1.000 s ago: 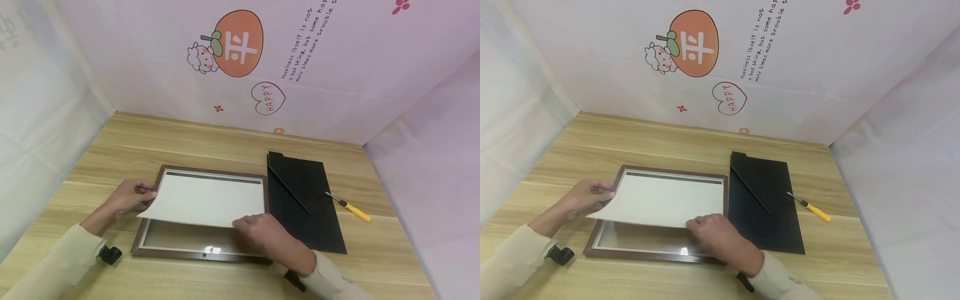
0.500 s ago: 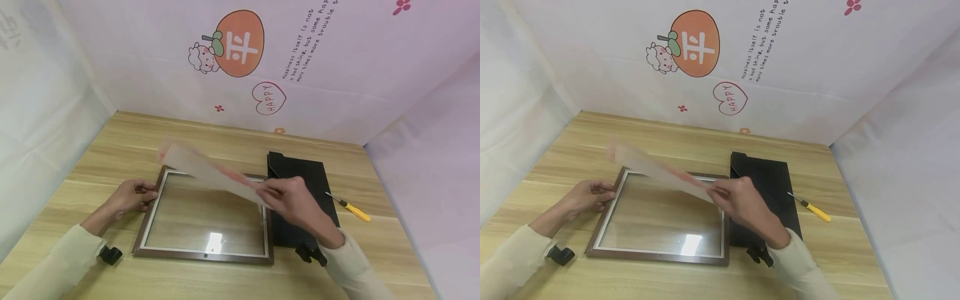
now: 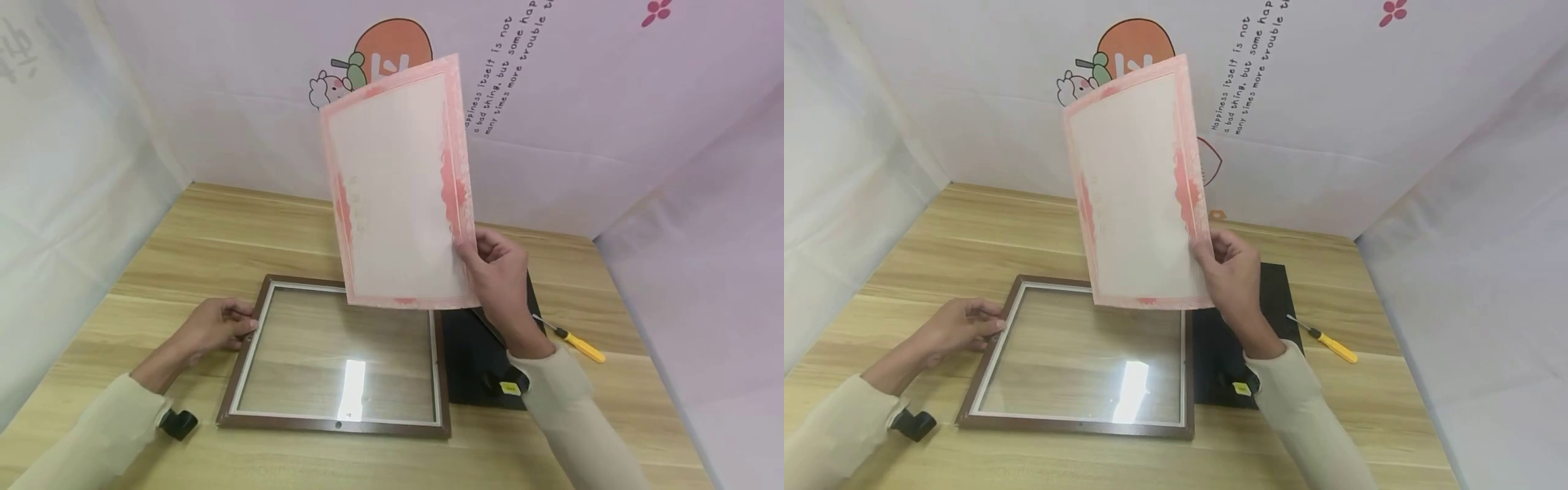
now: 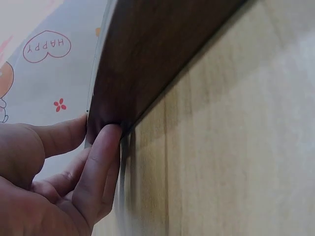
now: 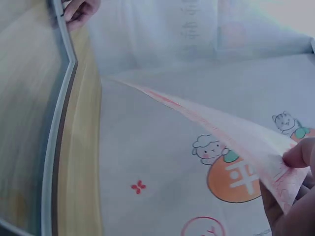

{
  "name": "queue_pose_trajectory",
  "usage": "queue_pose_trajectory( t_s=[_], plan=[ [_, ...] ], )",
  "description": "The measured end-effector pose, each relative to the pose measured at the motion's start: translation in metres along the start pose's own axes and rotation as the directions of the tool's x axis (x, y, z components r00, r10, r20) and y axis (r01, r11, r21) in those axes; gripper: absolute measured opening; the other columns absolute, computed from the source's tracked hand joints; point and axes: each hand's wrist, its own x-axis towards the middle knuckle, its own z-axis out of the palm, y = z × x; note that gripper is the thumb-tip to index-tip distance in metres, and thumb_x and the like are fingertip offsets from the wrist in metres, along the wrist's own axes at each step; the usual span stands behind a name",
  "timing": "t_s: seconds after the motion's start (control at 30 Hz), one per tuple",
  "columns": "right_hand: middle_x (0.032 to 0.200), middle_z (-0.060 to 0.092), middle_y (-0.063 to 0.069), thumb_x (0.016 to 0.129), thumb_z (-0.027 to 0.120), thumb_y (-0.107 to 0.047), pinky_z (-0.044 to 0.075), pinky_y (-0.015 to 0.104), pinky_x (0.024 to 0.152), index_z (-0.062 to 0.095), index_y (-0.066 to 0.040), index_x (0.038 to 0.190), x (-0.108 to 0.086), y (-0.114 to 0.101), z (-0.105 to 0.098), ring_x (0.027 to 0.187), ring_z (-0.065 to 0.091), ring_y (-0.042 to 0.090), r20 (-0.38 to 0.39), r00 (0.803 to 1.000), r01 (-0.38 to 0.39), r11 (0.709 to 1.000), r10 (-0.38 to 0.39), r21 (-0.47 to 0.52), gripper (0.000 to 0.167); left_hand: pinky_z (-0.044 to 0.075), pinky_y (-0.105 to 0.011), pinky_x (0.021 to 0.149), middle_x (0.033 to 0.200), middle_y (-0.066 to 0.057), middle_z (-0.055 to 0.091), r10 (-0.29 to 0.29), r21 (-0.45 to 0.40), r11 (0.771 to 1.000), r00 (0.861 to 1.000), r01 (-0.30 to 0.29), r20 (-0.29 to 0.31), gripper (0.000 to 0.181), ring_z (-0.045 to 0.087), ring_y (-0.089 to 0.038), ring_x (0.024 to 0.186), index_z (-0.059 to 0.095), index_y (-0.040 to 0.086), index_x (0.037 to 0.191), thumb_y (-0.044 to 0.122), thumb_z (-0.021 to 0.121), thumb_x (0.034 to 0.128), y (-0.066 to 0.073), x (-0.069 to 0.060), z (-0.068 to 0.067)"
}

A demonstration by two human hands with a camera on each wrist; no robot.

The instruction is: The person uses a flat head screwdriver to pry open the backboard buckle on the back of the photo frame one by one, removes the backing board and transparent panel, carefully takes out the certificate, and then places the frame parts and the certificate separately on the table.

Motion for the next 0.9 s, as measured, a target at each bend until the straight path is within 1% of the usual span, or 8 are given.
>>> queue_pose_trajectory(
  t_s=[0.1,0.27,0.4,0.47,0.6,0.63,0.8,0.9],
  plan=[
    [0.08,0.074,-0.009,0.091,0.068,-0.009,0.059,0.021,0.063,0.067,0.01,0.108,0.008,0.008,0.009,0.069,0.07,0.008,-0.057,0.997,-0.039,0.988,0.048,0.15,0.025,0.062,-0.027,0.072,0.115,-0.022,0.059,-0.008,-0.002,1.0,1.0,0.008,0.006,0.044,0.066,-0.017,0.084,0.05,-0.012,0.129,0.011,0.065,0.0942,0.0,-0.003,0.001],
    [0.078,0.075,-0.005,0.092,0.063,-0.003,0.06,0.021,0.063,0.066,0.01,0.11,0.016,0.021,0.026,0.069,0.07,0.008,-0.13,0.981,-0.099,0.944,0.146,0.313,0.023,0.062,-0.027,0.072,0.115,-0.021,0.059,-0.002,-0.018,1.0,1.0,0.003,0.021,0.043,0.065,-0.018,0.085,0.05,-0.011,0.129,0.012,0.065,0.0947,-0.002,-0.008,0.002],
    [0.084,0.075,0.0,0.093,0.061,-0.004,0.061,0.025,0.066,0.067,0.007,0.114,0.017,0.033,0.04,0.075,0.071,0.011,-0.169,0.953,-0.16,0.893,0.251,0.42,0.024,0.061,-0.027,0.072,0.115,-0.021,0.058,0.009,-0.032,0.999,1.0,-0.008,0.026,0.043,0.066,-0.017,0.085,0.05,-0.012,0.128,0.011,0.065,0.0947,-0.002,-0.011,0.004],
    [0.088,0.073,0.003,0.094,0.061,-0.007,0.061,0.026,0.068,0.067,0.004,0.112,0.015,0.04,0.048,0.077,0.071,0.013,-0.185,0.926,-0.213,0.859,0.329,0.466,0.022,0.062,-0.027,0.072,0.114,-0.02,0.059,0.012,-0.034,0.999,0.999,-0.011,0.031,0.042,0.066,-0.017,0.085,0.05,-0.012,0.127,0.011,0.065,0.0946,-0.001,-0.012,0.005],
    [0.097,0.068,0.01,0.093,0.061,-0.011,0.062,0.028,0.068,0.066,-0.001,0.106,0.007,0.05,0.061,0.081,0.071,0.018,-0.219,0.858,-0.292,0.793,0.464,0.534,0.017,0.062,-0.027,0.072,0.114,-0.02,0.059,0.013,-0.041,0.999,0.999,-0.011,0.036,0.041,0.066,-0.017,0.085,0.051,-0.012,0.127,0.01,0.065,0.0943,-0.001,-0.013,0.007],
    [0.1,0.066,0.011,0.094,0.06,-0.011,0.062,0.028,0.069,0.065,-0.001,0.107,0.004,0.052,0.063,0.083,0.07,0.019,-0.221,0.844,-0.305,0.778,0.488,0.55,0.017,0.062,-0.027,0.072,0.114,-0.02,0.059,0.013,-0.041,0.999,0.999,-0.011,0.035,0.041,0.066,-0.017,0.085,0.051,-0.012,0.127,0.01,0.065,0.0943,0.0,-0.013,0.007],
    [0.109,0.061,0.012,0.097,0.055,-0.013,0.06,0.028,0.074,0.06,-0.002,0.112,-0.013,0.064,0.074,0.093,0.067,0.021,-0.238,0.791,-0.338,0.727,0.564,0.598,0.02,0.062,-0.027,0.071,0.113,-0.02,0.059,0.01,-0.044,0.999,1.0,-0.009,0.029,0.041,0.067,-0.017,0.085,0.051,-0.011,0.126,0.011,0.065,0.0944,0.0,-0.011,0.008],
    [0.113,0.06,0.012,0.098,0.054,-0.013,0.059,0.026,0.076,0.057,-0.003,0.112,-0.021,0.072,0.079,0.098,0.065,0.02,-0.255,0.749,-0.344,0.688,0.612,0.639,0.018,0.062,-0.027,0.071,0.114,-0.02,0.059,0.016,-0.042,0.999,0.999,-0.015,0.035,0.042,0.067,-0.017,0.086,0.051,-0.011,0.127,0.011,0.065,0.0946,-0.001,-0.011,0.007]
  ],
)
